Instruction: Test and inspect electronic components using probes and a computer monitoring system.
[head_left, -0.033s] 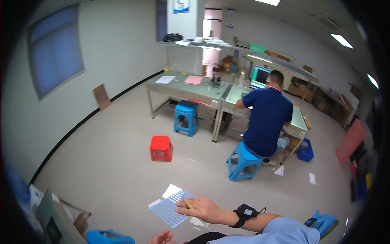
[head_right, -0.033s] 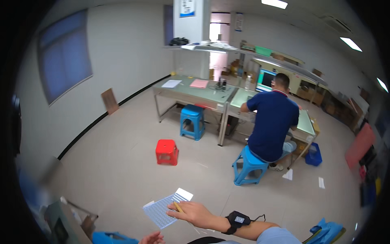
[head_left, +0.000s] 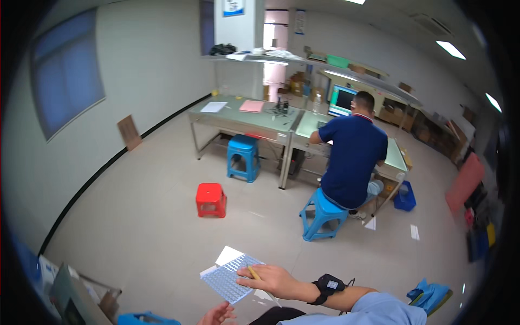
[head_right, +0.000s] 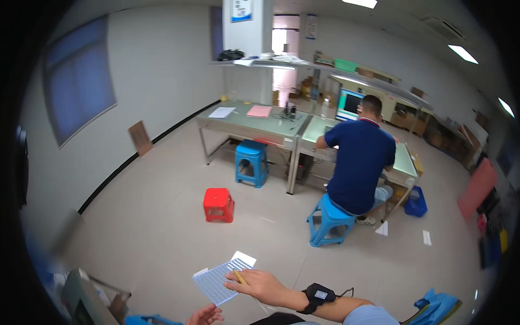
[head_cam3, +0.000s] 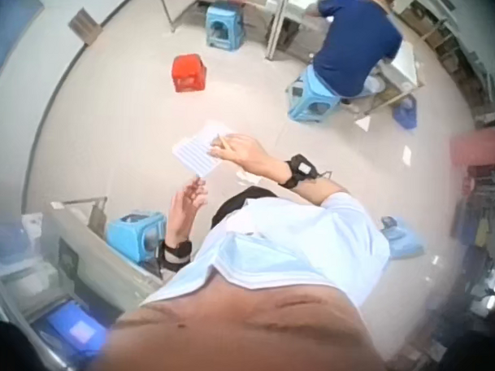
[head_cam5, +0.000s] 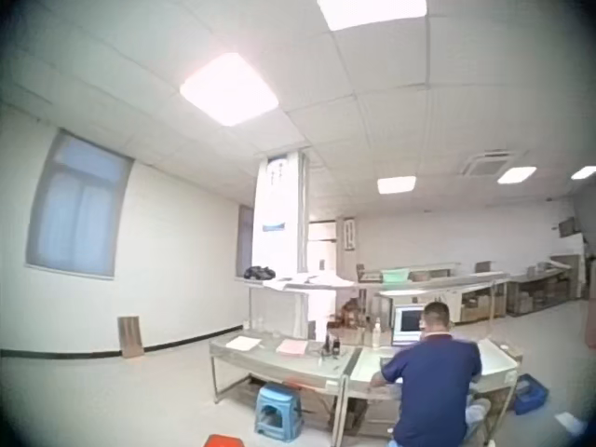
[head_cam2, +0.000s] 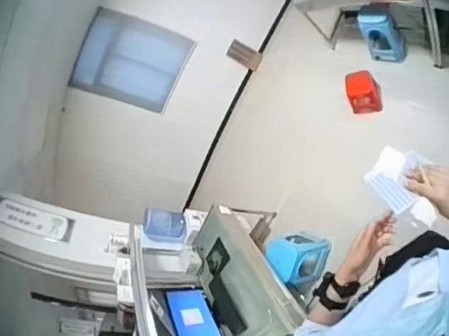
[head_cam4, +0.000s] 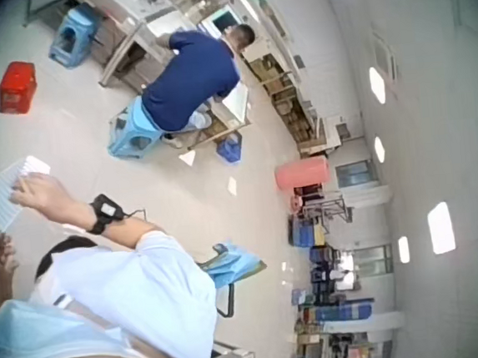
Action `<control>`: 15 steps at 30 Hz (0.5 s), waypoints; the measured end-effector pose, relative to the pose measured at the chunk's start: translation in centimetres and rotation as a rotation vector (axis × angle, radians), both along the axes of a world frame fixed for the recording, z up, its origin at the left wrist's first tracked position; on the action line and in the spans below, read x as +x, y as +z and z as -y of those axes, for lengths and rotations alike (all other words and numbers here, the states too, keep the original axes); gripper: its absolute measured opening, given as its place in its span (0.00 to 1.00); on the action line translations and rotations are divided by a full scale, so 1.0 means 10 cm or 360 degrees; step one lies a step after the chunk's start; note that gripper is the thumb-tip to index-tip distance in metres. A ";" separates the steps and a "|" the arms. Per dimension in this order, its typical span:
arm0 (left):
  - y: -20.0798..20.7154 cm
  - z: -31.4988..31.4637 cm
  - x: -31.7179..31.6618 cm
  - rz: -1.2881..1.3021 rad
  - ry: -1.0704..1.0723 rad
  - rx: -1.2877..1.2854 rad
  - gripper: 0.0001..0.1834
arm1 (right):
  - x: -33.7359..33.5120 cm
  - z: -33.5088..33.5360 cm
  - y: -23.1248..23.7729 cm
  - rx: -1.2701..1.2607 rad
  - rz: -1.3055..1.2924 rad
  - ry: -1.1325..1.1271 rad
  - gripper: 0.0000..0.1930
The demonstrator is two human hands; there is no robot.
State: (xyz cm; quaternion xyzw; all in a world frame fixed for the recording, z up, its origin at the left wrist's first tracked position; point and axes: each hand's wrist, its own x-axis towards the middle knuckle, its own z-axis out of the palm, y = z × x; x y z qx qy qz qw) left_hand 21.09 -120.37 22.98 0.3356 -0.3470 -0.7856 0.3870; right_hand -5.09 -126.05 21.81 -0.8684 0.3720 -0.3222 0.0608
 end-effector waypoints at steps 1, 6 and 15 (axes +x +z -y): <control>-0.01 0.41 -0.18 0.0013 -0.0075 0.0008 0.28 | -0.14 0.12 0.03 -0.0003 -0.0011 -0.0132 0.21; 0.05 1.96 -1.28 -0.0015 -0.0635 0.0204 0.26 | -0.90 0.85 -0.15 0.0020 0.0059 -0.0583 0.20; -0.26 4.24 -2.93 0.0160 -0.0698 0.0506 0.19 | -2.37 2.67 -0.42 -0.0024 0.0097 -0.0810 0.22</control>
